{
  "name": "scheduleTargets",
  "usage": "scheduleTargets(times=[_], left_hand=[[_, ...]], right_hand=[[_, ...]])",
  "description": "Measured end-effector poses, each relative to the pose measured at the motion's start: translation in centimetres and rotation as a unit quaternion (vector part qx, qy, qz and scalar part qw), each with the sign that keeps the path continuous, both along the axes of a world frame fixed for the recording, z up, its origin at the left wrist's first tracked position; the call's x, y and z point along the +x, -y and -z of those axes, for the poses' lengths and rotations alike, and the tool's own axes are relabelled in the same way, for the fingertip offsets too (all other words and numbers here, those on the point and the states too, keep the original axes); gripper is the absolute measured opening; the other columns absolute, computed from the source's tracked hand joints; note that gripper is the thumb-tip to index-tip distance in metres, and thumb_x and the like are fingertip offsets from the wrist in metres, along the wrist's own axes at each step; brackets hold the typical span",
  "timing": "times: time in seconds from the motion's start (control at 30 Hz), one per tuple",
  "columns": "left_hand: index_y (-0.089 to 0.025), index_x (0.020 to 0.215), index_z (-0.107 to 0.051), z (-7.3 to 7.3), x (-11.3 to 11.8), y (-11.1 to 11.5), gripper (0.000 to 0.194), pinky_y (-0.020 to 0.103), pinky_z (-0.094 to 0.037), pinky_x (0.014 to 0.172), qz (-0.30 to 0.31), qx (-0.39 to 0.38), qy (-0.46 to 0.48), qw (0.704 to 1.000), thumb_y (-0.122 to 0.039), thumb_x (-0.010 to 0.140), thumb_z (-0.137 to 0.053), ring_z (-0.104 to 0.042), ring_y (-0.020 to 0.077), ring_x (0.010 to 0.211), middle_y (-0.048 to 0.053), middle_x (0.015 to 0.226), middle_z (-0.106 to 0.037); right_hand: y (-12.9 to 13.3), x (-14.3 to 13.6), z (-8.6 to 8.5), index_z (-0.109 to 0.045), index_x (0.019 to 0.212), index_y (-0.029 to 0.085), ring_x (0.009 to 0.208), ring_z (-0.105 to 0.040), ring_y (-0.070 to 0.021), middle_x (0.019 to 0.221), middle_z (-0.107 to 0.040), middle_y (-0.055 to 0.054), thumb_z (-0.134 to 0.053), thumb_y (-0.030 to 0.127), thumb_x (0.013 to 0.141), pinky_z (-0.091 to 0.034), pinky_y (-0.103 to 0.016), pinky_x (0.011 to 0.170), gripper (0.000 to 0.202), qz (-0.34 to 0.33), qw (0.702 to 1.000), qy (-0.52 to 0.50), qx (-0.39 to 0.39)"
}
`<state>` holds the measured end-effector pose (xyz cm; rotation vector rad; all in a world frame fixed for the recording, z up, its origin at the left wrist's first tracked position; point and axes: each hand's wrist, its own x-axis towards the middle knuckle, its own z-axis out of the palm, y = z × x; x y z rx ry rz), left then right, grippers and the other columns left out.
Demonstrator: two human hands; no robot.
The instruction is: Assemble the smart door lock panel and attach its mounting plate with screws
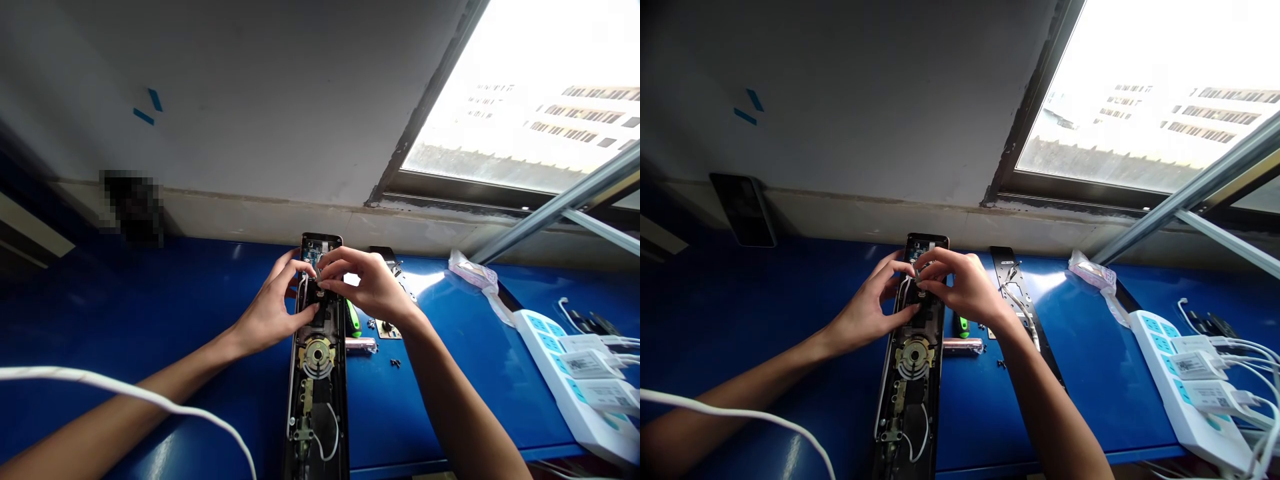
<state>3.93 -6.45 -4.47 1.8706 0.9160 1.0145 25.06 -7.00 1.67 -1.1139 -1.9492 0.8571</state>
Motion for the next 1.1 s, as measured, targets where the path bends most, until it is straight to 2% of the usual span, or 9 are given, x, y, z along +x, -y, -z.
scheduleTargets(times=[0.27, 0.57, 0.8, 1.1], left_hand=[[-0.028, 0.119, -0.057, -0.04, -0.09, -0.02, 0.039, 0.052, -0.054, 0.113, 0.002, -0.008, -0.008, 1.000, -0.023, 0.085, -0.076, -0.063, 0.0280, 0.130, 0.007, 0.160, -0.036], [-0.029, 0.119, -0.057, -0.15, 0.02, -0.04, 0.039, 0.049, -0.055, 0.112, -0.002, 0.013, -0.017, 1.000, -0.023, 0.084, -0.075, -0.058, 0.0280, 0.135, 0.007, 0.152, -0.042], [-0.027, 0.118, -0.055, 0.01, 0.07, -0.17, 0.041, 0.050, -0.056, 0.109, 0.003, 0.002, 0.000, 1.000, -0.024, 0.083, -0.076, -0.066, 0.0249, 0.121, 0.007, 0.149, -0.044], [-0.027, 0.118, -0.054, 0.03, 0.12, -0.17, 0.041, 0.049, -0.058, 0.107, 0.009, 0.002, 0.008, 1.000, -0.025, 0.084, -0.076, -0.067, 0.0241, 0.119, 0.007, 0.151, -0.042]], right_hand=[[0.05, -0.27, 0.05, -0.070, 0.102, 0.023, 0.083, -0.076, -0.0129, 0.091, -0.080, 0.001, -0.071, 0.009, 0.088, -0.059, -0.026, 0.079, 0.020, -0.002, 1.000, 0.005, 0.004], [0.08, -0.17, 0.05, -0.071, 0.103, 0.024, 0.083, -0.075, -0.0126, 0.089, -0.079, 0.002, -0.072, 0.009, 0.088, -0.059, -0.026, 0.080, 0.022, 0.002, 1.000, 0.010, 0.004], [0.09, -0.19, 0.20, -0.071, 0.106, 0.024, 0.085, -0.076, -0.0131, 0.090, -0.079, 0.003, -0.071, 0.008, 0.089, -0.059, -0.026, 0.080, 0.024, 0.003, 1.000, 0.017, 0.016], [-0.07, -0.15, 0.07, -0.071, 0.107, 0.024, 0.088, -0.078, -0.0142, 0.092, -0.080, 0.002, -0.071, 0.007, 0.088, -0.059, -0.026, 0.081, 0.026, -0.008, 1.000, 0.016, 0.009]])
